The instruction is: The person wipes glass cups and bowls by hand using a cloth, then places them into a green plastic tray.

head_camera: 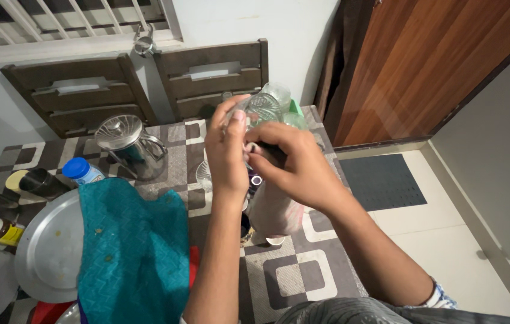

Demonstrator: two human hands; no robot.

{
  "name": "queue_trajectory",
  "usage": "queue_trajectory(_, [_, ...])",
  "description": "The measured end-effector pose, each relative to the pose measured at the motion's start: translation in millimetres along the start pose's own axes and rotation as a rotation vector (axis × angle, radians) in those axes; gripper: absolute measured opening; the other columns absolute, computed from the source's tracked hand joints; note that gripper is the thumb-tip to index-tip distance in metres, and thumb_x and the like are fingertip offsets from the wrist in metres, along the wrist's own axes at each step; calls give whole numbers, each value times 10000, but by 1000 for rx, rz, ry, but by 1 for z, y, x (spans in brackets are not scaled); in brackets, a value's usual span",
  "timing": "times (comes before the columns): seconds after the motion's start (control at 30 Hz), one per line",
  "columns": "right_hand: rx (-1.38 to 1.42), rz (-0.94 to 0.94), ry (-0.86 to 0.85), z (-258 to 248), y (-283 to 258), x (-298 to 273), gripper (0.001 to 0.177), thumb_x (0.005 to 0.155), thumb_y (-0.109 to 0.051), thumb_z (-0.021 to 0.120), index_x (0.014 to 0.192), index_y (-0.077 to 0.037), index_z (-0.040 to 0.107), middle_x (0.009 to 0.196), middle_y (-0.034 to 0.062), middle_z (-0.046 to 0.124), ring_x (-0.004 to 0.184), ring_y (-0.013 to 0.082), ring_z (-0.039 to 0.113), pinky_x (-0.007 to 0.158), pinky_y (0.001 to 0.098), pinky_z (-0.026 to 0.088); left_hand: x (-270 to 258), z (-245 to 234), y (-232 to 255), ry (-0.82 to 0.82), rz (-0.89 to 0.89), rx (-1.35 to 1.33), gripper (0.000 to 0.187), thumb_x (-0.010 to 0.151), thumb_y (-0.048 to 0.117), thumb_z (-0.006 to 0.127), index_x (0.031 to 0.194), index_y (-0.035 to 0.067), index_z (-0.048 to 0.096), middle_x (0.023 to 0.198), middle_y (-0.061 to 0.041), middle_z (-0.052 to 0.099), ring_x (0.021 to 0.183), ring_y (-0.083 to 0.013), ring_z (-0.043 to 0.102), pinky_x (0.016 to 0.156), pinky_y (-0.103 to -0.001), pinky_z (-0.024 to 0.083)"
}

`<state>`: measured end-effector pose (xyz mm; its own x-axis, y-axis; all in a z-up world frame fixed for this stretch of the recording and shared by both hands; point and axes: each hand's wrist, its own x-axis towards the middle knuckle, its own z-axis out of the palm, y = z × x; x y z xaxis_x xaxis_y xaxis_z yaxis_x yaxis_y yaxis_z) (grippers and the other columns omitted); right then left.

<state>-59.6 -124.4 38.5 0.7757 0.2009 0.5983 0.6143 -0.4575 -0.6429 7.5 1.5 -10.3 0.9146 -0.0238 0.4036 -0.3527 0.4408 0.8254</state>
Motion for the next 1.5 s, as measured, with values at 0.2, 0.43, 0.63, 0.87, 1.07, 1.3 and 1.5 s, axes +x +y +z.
queue_trajectory(0.2, [381,122,-126,-17,17,-7,180,883,-22,747,1061,2,762,958,59,745,851,98,661,756,277,535,-1,-2,1,-38,144,68,431,1021,331,542,1296,13,635,1203,-99,680,1102,-179,651,940,-313,518])
queue_trajectory(0.43, [449,117,107,-34,26,-11,125,898,-15,777,1019,17,767,938,52,721,835,93,680,751,252,552,-2,-3,-1,-47,179,136,447,1047,357,537,1296,3,649,1171,-88,693,1091,-150,635,986,-289,498])
queue_trajectory(0.63, [256,-65,592,-25,17,-14,62,1045,6,758,1008,12,708,919,42,679,776,68,644,690,192,521,-4,3,1,-68,107,117,450,1030,349,547,1301,4,645,1119,-78,705,1057,-142,640,938,-283,498])
queue_trajectory(0.87, [-39,-306,561,-4,16,4,208,905,57,765,1106,20,725,1150,99,670,987,140,703,771,226,621,-6,4,-11,-101,132,74,459,1053,334,565,1345,-16,620,1182,-93,678,1110,-147,617,988,-293,487])
queue_trajectory(1.07, [-196,-278,466,6,10,6,251,836,72,790,1066,0,721,1077,122,699,938,220,713,782,319,567,-6,2,-6,-87,152,98,482,1022,338,550,1345,-13,616,1221,-85,678,1122,-149,620,981,-294,496])
queue_trajectory(1.3, [-396,-242,347,13,20,5,280,823,3,749,1098,12,698,1045,165,689,949,352,677,829,406,543,-7,9,12,-65,111,178,421,1006,309,616,1296,4,643,1133,-74,703,1014,-116,641,889,-261,519])
queue_trajectory(1.5, [-74,109,88,10,19,-1,214,935,-109,678,1114,2,719,930,158,722,832,313,685,724,376,542,-6,9,2,-51,93,142,364,1005,286,616,1268,41,669,1068,-59,707,922,-92,630,825,-241,512])
